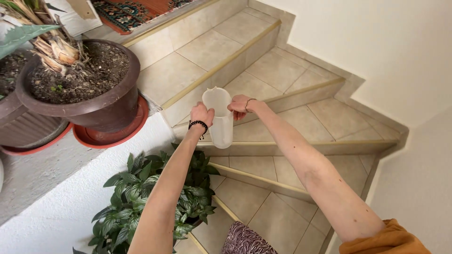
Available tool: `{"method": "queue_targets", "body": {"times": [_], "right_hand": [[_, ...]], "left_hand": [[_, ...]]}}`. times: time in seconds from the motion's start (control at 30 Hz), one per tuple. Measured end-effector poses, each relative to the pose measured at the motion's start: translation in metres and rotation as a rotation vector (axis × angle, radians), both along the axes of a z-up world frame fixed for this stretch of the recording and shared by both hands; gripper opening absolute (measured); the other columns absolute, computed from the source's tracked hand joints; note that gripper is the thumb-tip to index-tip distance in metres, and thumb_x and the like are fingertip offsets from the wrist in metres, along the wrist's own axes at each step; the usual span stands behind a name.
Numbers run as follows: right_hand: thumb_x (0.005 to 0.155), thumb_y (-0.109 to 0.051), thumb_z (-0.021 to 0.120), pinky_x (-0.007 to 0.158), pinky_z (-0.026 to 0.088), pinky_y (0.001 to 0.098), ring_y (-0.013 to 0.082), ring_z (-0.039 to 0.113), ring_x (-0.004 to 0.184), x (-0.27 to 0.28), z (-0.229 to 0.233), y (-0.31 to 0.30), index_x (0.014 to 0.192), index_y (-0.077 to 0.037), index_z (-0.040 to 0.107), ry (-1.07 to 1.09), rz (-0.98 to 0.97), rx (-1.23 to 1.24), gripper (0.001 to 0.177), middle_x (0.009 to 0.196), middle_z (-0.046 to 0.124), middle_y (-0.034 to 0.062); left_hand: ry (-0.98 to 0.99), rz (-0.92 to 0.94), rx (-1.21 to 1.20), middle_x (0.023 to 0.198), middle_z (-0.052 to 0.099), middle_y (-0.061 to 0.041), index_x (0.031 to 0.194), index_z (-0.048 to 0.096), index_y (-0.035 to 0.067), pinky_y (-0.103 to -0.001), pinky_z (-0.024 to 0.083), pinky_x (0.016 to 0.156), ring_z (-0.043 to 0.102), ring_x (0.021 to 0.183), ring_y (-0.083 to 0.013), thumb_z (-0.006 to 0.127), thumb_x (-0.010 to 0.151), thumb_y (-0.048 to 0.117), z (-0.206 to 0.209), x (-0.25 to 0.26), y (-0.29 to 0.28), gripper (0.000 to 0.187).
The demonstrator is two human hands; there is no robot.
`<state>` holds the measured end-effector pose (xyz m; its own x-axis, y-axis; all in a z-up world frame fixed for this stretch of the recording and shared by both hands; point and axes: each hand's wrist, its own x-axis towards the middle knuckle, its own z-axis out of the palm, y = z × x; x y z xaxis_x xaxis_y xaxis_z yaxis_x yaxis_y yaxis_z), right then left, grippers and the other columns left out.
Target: The person carries a white watering can down a tiled staircase, waters a potted plant on a landing, then continues down to a bathroom and fills the can at the sink. The person handles the watering can and plants throughout.
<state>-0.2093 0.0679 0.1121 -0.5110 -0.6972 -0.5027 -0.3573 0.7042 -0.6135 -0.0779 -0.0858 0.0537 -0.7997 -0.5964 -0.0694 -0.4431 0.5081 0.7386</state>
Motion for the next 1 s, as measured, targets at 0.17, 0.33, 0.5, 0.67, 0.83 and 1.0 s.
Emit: {"method": "queue_targets", "body": {"times": [0.17,0.33,0.5,0.67,0.83,1.0], "right_hand": [[0.076,-0.026,0.056,0.061,0.063,0.0342,0.0214,0.073,0.055,-0.024,0.018,-0.027,0.076,0.001,0.074,-0.009,0.077,0.017,0.033,0.067,0.074,0.0157],[0.08,-0.026,0.054,0.06,0.063,0.0331,0.0204,0.073,0.055,-0.037,0.04,-0.057,0.085,-0.001,0.067,-0.042,0.135,0.018,0.029,0.069,0.074,0.0151],[0.088,-0.026,0.05,0.056,0.062,0.0301,0.0174,0.072,0.055,-0.027,0.085,-0.076,0.1,0.004,0.065,0.012,0.175,-0.072,0.036,0.069,0.073,0.014],[0.088,-0.03,0.056,0.053,0.063,0.033,0.0231,0.075,0.057,-0.028,0.115,-0.103,0.115,0.005,0.057,0.067,0.133,-0.177,0.044,0.072,0.075,0.0188],[0.09,-0.039,0.058,0.056,0.063,0.0325,0.0228,0.075,0.061,-0.015,0.147,-0.117,0.118,0.005,0.055,0.074,0.1,-0.238,0.053,0.075,0.075,0.0183],[0.083,-0.055,0.065,0.058,0.062,0.0275,0.0171,0.073,0.06,-0.003,0.183,-0.132,0.096,-0.004,0.066,0.104,0.093,-0.298,0.053,0.071,0.073,0.0128]], "left_hand": [[-0.023,0.081,-0.014,0.051,0.067,-0.006,0.102,0.053,0.002,-0.037,0.064,0.068,0.073,0.054,-0.0247,0.052,0.088,0.024,0.033,-0.003,-0.006,0.026],[-0.038,0.165,-0.048,0.055,0.069,-0.011,0.109,0.053,0.0,-0.046,0.064,0.078,0.074,0.058,-0.0313,0.053,0.089,0.024,0.057,-0.003,-0.021,0.031],[-0.01,0.263,0.006,0.047,0.065,-0.005,0.104,0.051,0.0,-0.04,0.064,0.077,0.072,0.05,-0.0248,0.05,0.087,0.023,0.088,-0.004,-0.042,0.028],[0.027,0.339,0.008,0.054,0.068,-0.01,0.104,0.054,-0.003,-0.038,0.065,0.066,0.072,0.049,-0.0258,0.052,0.087,0.021,0.117,-0.011,-0.072,0.029],[0.052,0.41,0.035,0.057,0.07,-0.012,0.097,0.058,-0.003,-0.037,0.066,0.064,0.074,0.052,-0.0239,0.05,0.084,0.021,0.161,-0.002,-0.074,0.028],[0.049,0.554,-0.015,0.096,0.076,-0.024,0.105,0.074,-0.008,-0.05,0.062,0.089,0.075,0.099,-0.0409,0.057,0.083,0.027,0.207,0.006,-0.066,0.044]]}}
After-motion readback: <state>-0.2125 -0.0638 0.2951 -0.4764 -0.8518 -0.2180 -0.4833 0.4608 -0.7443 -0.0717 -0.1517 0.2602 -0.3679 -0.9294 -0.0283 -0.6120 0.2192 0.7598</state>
